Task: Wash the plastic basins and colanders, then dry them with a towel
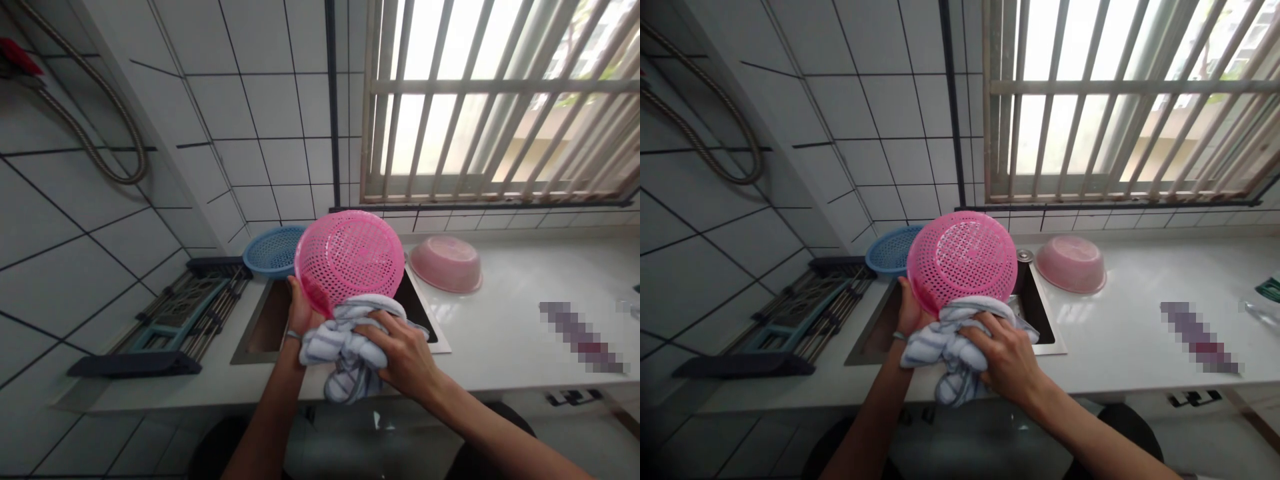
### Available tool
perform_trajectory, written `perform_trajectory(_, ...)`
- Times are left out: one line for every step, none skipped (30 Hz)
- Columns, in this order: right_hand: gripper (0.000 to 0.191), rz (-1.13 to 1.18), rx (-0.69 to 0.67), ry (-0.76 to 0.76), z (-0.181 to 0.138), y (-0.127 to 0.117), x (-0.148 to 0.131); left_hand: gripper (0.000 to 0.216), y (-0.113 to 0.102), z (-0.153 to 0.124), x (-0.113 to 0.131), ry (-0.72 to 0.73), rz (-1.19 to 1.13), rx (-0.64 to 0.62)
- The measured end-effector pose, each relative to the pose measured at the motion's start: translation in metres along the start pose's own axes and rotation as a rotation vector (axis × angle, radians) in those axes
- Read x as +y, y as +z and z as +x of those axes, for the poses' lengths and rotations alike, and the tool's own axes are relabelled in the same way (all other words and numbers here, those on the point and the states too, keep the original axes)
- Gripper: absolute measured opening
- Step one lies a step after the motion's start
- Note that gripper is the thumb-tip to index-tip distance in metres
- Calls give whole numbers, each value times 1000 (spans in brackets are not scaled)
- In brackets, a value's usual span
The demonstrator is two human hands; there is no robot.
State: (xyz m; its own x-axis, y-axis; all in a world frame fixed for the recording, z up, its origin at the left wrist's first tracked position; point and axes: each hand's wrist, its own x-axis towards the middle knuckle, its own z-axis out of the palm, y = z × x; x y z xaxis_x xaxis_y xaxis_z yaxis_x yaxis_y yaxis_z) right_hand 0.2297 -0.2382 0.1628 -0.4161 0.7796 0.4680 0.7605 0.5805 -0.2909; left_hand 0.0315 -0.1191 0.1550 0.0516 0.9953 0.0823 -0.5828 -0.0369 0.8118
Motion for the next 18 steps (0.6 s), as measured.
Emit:
perform_trajectory(57, 19, 22, 29, -4, -6, 6, 82, -4, -2, 3, 12, -76, -10)
perform_trajectory(53, 47, 48, 65, -8, -12, 14, 76, -9, -4, 7, 21, -145, -11)
perform_trajectory(49, 82, 81, 106, -10, -19, 23, 68, -15, -6, 9, 22, -193, -1)
perform_trajectory(45, 120, 128, 151, -10, -27, 35, 62, -22, -8, 11, 15, -207, 21)
perform_trajectory(41, 163, 178, 201, -9, -35, 48, 56, -29, -10, 13, 1, -206, 50)
perform_trajectory(38, 206, 246, 252, -7, -43, 63, 52, -36, -13, 13, -18, -199, 75)
perform_trajectory(36, 250, 318, 301, -3, -51, 78, 49, -41, -16, 11, -44, -189, 92)
perform_trajectory(36, 304, 360, 355, 2, -59, 91, 47, -46, -19, 9, -75, -175, 96)
perform_trajectory(41, 382, 359, 410, 9, -67, 104, 46, -49, -22, 6, -106, -160, 89)
perform_trajectory(45, 467, 324, 457, 16, -74, 114, 46, -50, -24, 2, -130, -147, 76)
perform_trajectory(49, 538, 283, 496, 24, -81, 121, 45, -50, -27, -1, -143, -136, 58)
perform_trajectory(51, 586, 229, 518, 32, -88, 125, 44, -49, -28, -5, -143, -126, 39)
perform_trajectory(51, 604, 176, 525, 41, -94, 127, 43, -48, -29, -8, -134, -115, 22)
perform_trajectory(50, 594, 127, 520, 50, -100, 126, 42, -46, -29, -10, -118, -101, 7)
perform_trajectory(49, 563, 82, 505, 59, -105, 124, 41, -45, -28, -12, -101, -83, -6)
perform_trajectory(48, 524, 47, 487, 68, -109, 121, 42, -43, -27, -13, -86, -62, -15)
perform_trajectory(47, 485, 23, 469, 76, -113, 116, 43, -43, -26, -14, -72, -41, -19)
perform_trajectory(47, 446, 13, 453, 85, -115, 110, 46, -42, -25, -14, -58, -20, -17)
